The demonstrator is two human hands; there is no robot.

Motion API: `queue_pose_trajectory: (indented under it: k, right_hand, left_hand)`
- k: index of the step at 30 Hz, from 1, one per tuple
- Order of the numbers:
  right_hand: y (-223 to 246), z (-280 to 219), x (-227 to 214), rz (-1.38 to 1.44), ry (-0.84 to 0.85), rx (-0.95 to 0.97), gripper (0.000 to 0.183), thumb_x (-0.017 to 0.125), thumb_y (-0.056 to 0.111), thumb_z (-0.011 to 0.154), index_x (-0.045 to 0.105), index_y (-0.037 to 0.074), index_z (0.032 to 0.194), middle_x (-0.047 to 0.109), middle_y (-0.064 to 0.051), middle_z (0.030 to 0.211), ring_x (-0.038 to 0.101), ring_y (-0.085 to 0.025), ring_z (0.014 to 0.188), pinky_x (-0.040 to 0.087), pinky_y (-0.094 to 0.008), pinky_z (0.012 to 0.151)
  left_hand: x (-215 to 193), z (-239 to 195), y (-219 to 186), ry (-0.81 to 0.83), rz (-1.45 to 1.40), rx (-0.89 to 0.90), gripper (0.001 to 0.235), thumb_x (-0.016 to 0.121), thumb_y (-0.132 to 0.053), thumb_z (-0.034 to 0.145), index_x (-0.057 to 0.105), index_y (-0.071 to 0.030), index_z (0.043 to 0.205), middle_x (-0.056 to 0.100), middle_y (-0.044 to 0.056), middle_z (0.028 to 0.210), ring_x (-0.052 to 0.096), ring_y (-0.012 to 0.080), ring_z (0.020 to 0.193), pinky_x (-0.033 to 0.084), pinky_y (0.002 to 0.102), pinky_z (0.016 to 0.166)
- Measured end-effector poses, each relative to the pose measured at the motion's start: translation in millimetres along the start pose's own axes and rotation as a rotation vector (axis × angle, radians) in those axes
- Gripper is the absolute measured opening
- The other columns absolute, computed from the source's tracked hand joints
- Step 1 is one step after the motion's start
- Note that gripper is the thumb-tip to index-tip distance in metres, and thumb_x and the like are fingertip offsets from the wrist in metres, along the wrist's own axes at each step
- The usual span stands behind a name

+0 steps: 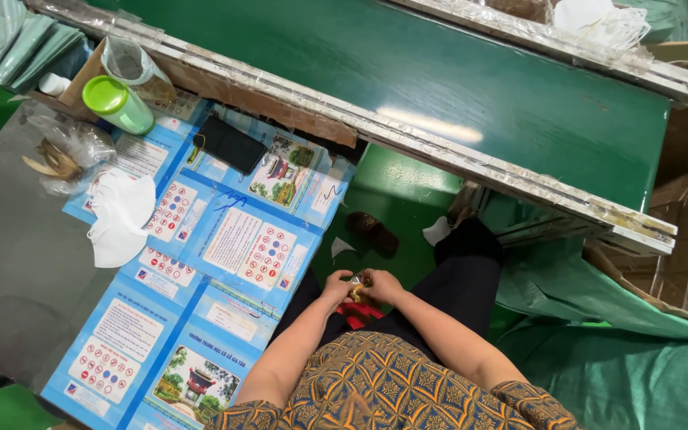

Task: Packing individual masks into gold-colored packets and then grouping them on a conveyor belt.

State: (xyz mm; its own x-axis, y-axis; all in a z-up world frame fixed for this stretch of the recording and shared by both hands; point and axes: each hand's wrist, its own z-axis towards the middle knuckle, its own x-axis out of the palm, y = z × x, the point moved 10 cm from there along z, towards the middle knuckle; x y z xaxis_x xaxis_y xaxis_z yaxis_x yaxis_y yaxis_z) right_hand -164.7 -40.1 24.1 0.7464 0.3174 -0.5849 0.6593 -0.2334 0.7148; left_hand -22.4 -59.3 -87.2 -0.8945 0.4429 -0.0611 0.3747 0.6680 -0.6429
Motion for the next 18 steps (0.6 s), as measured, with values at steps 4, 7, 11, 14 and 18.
queue_pose_trajectory:
  k: [4,7,11,14,18]
  right_hand:
    - [-2,-2,-2,0.037,0.0,0.038,0.042,0.082,0.038,0.077,0.072,0.008,0.104,0.076,-0.015,0.091,0.074,-0.031,0.084,0.057,-0.041,0.075]
    - [-10,2,4,0.123,0.018,0.042,0.043,0.083,0.04,0.076,0.074,0.007,0.101,0.076,-0.013,0.087,0.075,-0.028,0.079,0.058,-0.039,0.072]
    - [-13,5,10,0.105,0.04,0.01,0.041,0.083,0.042,0.078,0.076,0.006,0.097,0.076,-0.011,0.084,0.075,-0.026,0.076,0.057,-0.037,0.07]
    - [4,-5,-3,0.079,0.04,0.046,0.041,0.082,0.041,0.078,0.075,0.007,0.1,0.077,-0.012,0.086,0.075,-0.026,0.078,0.058,-0.038,0.071]
    - [21,-8,-11,0.051,-0.019,-0.033,0.041,0.078,0.037,0.078,0.075,0.012,0.111,0.076,-0.012,0.091,0.073,-0.03,0.082,0.057,-0.041,0.072]
  left_hand:
    - [-2,-1,2,-0.026,-0.064,-0.005,0.049,0.075,-0.004,0.085,0.059,-0.009,0.13,0.076,0.012,0.096,0.074,0.019,0.076,0.061,0.031,0.056]
    - [-5,0,-2,-0.046,0.01,0.03,0.044,0.076,-0.007,0.084,0.064,-0.008,0.126,0.075,0.01,0.093,0.07,0.0166,0.073,0.055,0.028,0.052]
    - [-3,-3,-4,-0.021,-0.057,0.028,0.039,0.074,-0.006,0.083,0.064,-0.01,0.12,0.074,0.006,0.091,0.068,0.0133,0.07,0.049,0.026,0.049]
    - [-7,1,-2,-0.059,-0.004,0.032,0.034,0.074,-0.009,0.084,0.066,-0.012,0.117,0.073,0.004,0.089,0.065,0.013,0.069,0.049,0.026,0.049]
    - [-15,5,1,-0.116,0.014,0.036,0.035,0.075,-0.006,0.083,0.067,-0.012,0.117,0.073,0.004,0.09,0.066,0.0145,0.071,0.051,0.029,0.051]
